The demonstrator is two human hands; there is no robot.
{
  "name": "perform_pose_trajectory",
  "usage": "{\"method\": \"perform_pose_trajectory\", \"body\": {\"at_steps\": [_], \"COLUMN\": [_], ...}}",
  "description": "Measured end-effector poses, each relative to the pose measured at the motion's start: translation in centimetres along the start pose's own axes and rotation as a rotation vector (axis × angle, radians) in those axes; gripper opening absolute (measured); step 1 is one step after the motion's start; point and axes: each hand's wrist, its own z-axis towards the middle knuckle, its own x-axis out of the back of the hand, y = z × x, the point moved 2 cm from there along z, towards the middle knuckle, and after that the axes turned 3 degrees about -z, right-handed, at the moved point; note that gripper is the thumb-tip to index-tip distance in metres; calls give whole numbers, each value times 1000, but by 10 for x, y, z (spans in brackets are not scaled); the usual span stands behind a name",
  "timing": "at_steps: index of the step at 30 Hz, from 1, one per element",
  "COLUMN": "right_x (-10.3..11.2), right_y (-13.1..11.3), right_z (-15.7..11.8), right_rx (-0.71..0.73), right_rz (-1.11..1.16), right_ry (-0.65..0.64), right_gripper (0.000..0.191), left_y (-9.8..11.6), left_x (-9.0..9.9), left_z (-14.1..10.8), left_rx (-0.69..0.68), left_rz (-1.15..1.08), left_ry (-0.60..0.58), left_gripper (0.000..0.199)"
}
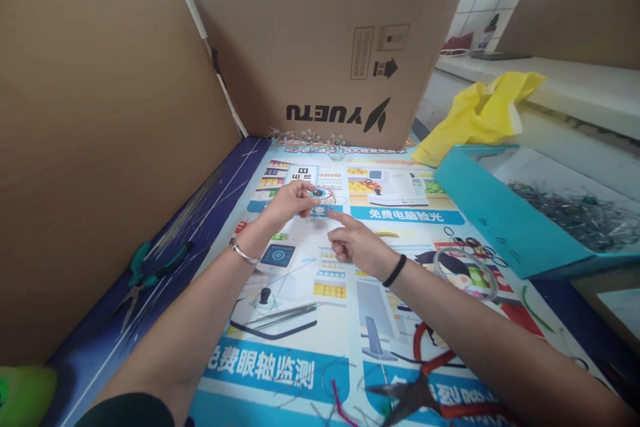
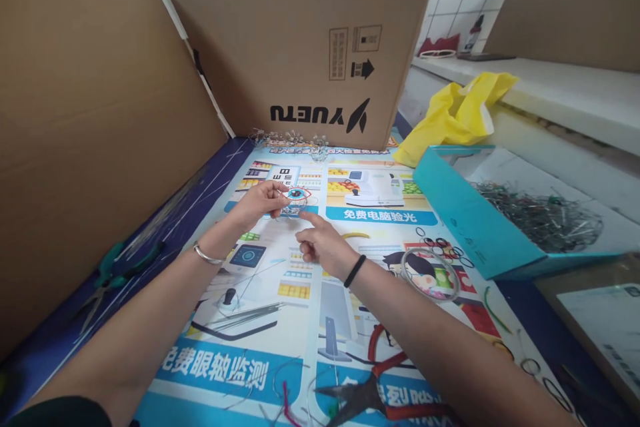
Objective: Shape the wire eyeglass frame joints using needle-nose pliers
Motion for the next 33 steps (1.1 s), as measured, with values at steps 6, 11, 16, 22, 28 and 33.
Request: {"method": "perform_pose_trajectory", "body": {"at_steps": [6,11,16,22,28,33], "right_x": [-1,-1,1,1,2,2], "right_y": [2,2,1,1,3,2], "right_z": [-1,-1,0,-1,-1,-1], "right_rx": [-2,-8,-32,-45,-38,-59], "right_rz": [-40,-39,-10,11,42,42], "right_ry": [-5,-23,-64,-58,-49,-10], "right_gripper": [60,57,59,73,78,71], "left_y": [-4,-7,-6,-5,-7,-6], "left_x": [-2,-2,-5,-3,-2,-4], "left_z": [0,-1,-3,-3,-3,-3], "left_rx": [11,30,28,9,11,2], "left_rz": [3,13,8,-4,-13,-12], "left_ry": [-2,-1,-12,-8,-9,-13], "left_gripper": [33,35,34,35,35,35]}}
